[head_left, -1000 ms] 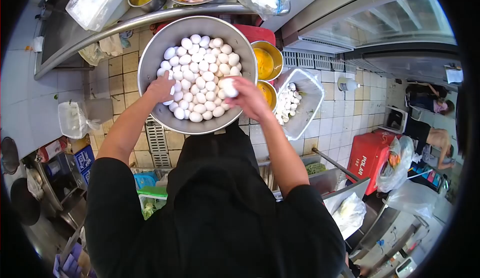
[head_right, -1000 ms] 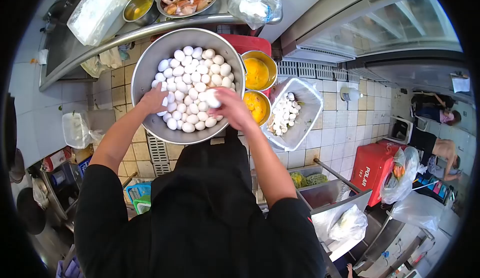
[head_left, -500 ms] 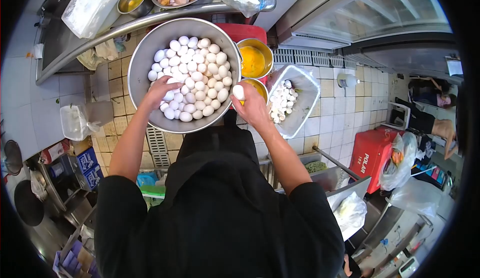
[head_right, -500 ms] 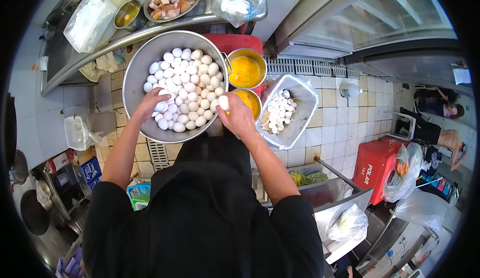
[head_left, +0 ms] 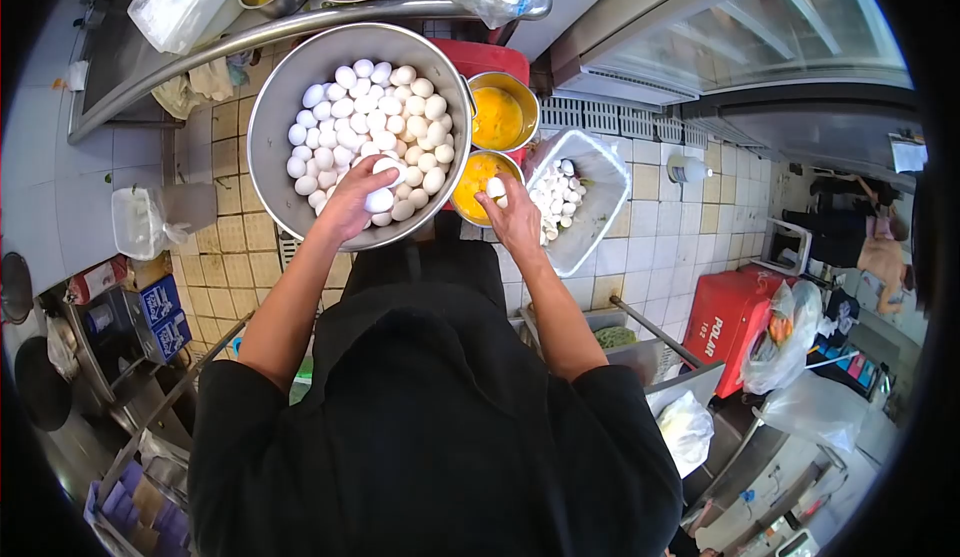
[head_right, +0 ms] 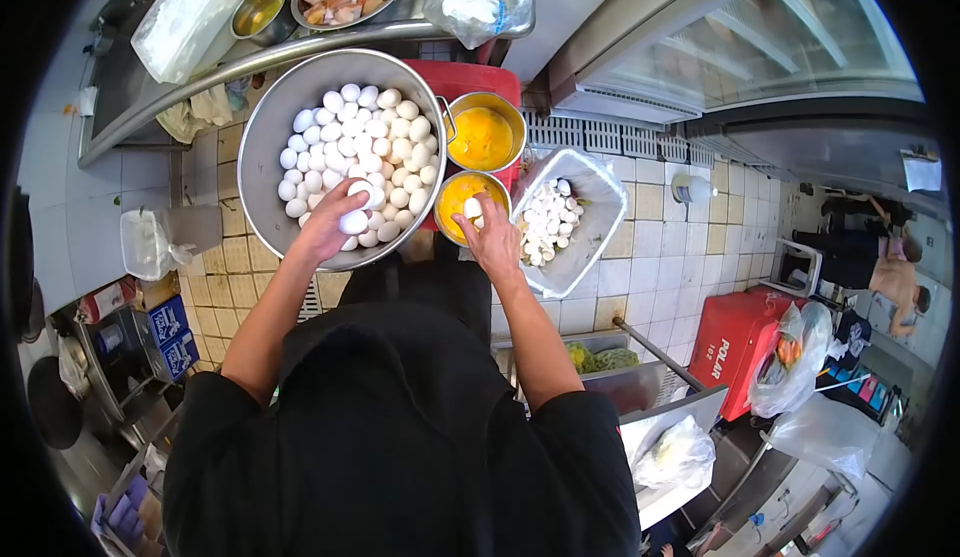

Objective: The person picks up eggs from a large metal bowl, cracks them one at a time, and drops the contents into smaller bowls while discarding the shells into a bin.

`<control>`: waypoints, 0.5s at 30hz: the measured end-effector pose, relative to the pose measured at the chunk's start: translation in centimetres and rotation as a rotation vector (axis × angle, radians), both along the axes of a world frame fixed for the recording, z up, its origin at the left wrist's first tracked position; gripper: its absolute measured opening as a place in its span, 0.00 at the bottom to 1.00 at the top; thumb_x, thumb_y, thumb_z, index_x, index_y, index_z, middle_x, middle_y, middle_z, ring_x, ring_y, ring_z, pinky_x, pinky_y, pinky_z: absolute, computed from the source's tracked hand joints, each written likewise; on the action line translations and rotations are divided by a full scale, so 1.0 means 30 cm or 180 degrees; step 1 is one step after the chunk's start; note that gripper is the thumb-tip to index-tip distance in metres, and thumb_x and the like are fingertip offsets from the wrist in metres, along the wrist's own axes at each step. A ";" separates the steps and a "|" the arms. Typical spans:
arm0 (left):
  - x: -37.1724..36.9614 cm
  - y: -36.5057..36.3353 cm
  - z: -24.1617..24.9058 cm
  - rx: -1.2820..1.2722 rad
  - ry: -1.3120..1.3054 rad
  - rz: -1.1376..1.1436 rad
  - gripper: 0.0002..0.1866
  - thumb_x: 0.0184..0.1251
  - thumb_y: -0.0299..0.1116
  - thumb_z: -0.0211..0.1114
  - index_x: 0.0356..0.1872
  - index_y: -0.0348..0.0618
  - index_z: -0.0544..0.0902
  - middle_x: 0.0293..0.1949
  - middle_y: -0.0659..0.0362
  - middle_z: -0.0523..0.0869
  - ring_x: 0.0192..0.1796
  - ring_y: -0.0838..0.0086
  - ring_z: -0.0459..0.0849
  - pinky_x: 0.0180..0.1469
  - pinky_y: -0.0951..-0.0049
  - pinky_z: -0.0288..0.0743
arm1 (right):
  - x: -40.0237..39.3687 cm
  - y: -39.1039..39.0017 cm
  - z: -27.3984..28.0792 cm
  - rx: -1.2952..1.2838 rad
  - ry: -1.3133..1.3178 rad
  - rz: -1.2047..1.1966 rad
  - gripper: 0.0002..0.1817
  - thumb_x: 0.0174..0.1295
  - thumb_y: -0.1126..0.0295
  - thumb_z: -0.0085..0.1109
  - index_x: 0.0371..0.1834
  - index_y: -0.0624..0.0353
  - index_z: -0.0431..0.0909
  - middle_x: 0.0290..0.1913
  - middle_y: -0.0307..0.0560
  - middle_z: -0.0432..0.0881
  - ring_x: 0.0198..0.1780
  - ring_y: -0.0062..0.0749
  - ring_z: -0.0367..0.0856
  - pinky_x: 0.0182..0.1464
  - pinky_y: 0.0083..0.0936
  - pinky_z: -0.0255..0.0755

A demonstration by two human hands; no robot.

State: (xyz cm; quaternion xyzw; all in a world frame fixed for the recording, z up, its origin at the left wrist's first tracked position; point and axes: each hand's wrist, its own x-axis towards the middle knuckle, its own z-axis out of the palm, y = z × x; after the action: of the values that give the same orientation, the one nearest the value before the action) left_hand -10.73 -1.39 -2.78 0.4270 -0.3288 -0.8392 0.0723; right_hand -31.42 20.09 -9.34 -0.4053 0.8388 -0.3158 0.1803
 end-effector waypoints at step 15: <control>-0.123 0.113 -0.016 -0.3517 -0.0203 -0.0786 0.34 0.44 0.40 0.87 0.53 0.43 0.81 0.56 0.50 0.73 0.50 0.64 0.81 0.53 0.69 0.80 | -0.115 0.171 0.121 0.0769 0.1237 -0.0528 0.31 0.63 0.60 0.72 0.68 0.59 0.76 0.60 0.55 0.82 0.62 0.48 0.79 0.66 0.40 0.71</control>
State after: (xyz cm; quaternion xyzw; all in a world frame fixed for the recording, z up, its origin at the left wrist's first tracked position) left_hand -14.41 2.00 -3.28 0.3092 -0.7687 -0.5314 0.1763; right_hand -34.88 25.21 -5.70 -0.3637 0.9198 -0.1430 0.0362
